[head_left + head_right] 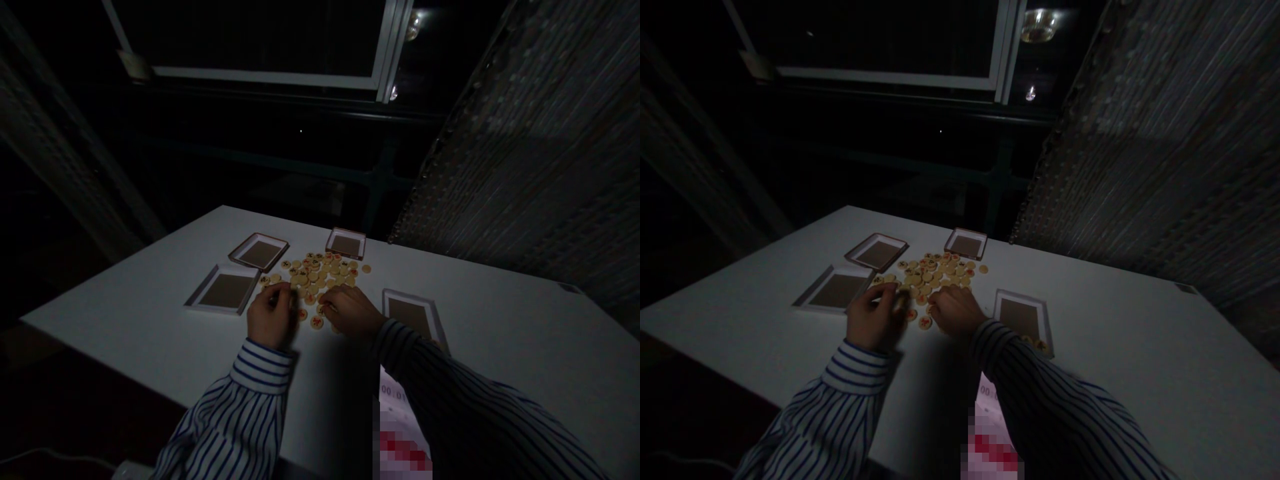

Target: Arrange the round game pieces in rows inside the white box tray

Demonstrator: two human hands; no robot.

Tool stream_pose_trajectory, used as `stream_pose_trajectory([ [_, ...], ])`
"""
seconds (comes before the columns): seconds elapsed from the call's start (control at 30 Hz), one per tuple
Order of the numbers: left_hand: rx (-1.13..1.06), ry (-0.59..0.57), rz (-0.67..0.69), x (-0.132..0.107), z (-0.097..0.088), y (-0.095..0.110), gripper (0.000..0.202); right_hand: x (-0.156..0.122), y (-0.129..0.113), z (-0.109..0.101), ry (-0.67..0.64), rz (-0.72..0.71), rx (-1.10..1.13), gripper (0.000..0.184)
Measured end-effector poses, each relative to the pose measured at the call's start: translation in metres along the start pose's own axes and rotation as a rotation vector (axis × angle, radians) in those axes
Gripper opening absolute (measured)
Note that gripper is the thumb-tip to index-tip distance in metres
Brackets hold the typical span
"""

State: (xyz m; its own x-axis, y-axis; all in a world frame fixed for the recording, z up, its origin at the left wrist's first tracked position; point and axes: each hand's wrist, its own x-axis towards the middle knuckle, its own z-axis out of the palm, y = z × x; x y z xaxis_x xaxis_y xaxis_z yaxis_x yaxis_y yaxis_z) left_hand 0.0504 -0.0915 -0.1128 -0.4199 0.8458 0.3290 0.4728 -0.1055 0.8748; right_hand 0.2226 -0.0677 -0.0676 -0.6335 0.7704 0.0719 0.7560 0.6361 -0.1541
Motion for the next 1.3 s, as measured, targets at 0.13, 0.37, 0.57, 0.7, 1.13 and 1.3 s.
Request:
stream_pose_trajectory([
  [0.13, 0.099, 0.041, -0.006, 0.0, -0.001, 0.006, 0.032, 0.0, -0.001, 0.002, 0.031, 0.014, -0.024, 0.024],
  [0.37, 0.126, 0.015, 0.038, 0.0, -0.001, 0.006, 0.031, 0.0, -0.002, 0.008, 0.008, 0.038, -0.027, 0.024],
  [0.57, 0.174, -0.019, 0.083, 0.011, -0.012, 0.005, 0.031, 0.005, 0.003, 0.001, 0.053, 0.02, 0.003, 0.022],
  [0.7, 0.292, -0.034, 0.103, 0.031, -0.023, 0.009, 0.032, 0.018, 0.007, -0.009, 0.097, -0.009, -0.016, 0.022],
  [1.13, 0.385, 0.105, 0.155, 0.051, -0.033, -0.013, 0.031, 0.085, 0.006, -0.013, 0.068, -0.036, -0.055, 0.029],
  [1.3, 0.377, 0.147, 0.138, 0.051, -0.036, -0.016, 0.03, 0.097, 0.006, -0.012, -0.027, 0.006, -0.133, 0.028],
])
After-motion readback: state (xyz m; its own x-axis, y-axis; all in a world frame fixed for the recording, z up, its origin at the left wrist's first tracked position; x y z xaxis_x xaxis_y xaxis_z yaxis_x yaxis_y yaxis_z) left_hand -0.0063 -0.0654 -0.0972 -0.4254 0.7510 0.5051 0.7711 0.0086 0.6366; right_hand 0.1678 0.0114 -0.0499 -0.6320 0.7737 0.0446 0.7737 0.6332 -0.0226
